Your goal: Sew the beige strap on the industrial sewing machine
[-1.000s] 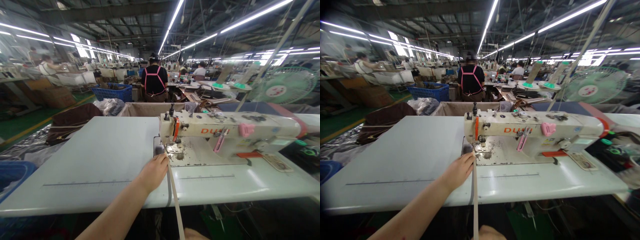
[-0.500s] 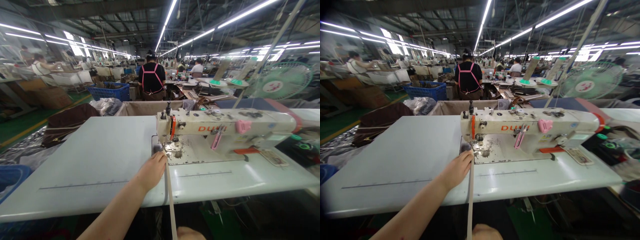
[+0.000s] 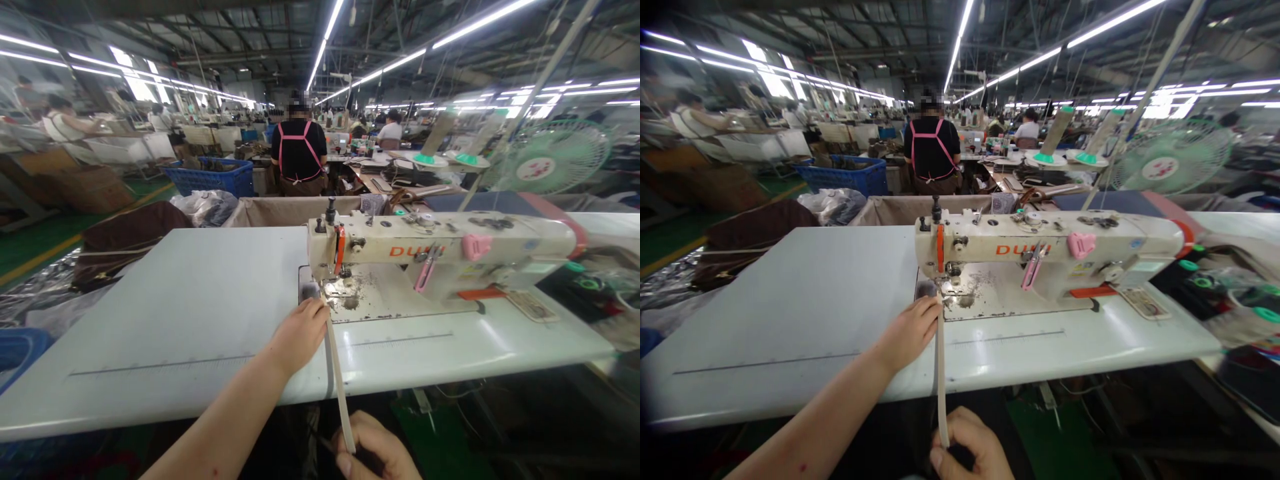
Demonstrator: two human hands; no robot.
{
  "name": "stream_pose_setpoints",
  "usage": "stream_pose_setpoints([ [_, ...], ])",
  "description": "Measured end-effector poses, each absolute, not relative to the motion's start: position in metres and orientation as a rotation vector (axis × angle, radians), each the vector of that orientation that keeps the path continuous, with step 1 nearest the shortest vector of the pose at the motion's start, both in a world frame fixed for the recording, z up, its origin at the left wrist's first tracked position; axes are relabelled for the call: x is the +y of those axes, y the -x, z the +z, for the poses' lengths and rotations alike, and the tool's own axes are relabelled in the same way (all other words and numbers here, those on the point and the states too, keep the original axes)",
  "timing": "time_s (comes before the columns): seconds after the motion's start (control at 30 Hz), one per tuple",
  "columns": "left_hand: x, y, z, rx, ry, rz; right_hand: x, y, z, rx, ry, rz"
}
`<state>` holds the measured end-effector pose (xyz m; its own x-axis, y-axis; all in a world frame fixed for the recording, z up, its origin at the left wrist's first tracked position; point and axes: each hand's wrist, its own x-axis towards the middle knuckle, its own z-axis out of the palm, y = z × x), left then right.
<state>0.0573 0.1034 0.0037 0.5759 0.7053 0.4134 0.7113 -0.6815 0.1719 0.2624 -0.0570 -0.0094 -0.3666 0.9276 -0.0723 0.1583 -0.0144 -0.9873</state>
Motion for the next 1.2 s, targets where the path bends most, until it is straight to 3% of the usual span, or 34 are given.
stream_pose_setpoints([
  [0.3,0.104,-0.054,-0.002,-1.277,2.778,-0.806,-0.061,-0.244,-0.012,-0.924,1.103,1.929],
  [0.47,0.103,-0.052,-0.004,-1.311,2.789,-0.787,-0.067,-0.251,0.007,-1.302,1.123,1.821],
  [0.6,0.103,-0.051,-0.003,-1.329,2.801,-0.778,-0.073,-0.263,0.028,-1.501,0.894,1.811],
  [0.87,0.102,-0.051,0.004,-1.38,2.834,-0.657,-0.081,-0.276,0.042,-1.526,0.877,1.728],
  [1.0,0.102,-0.051,0.005,-1.359,2.832,-0.657,-0.083,-0.272,0.042,-1.33,0.644,1.936],
  [1.13,0.102,-0.05,0.002,-1.367,2.821,-0.673,-0.085,-0.266,0.044,-1.362,0.953,1.792],
  [1.2,0.102,-0.05,0.001,-1.361,2.825,-0.679,-0.089,-0.266,0.046,-1.329,0.847,1.828],
])
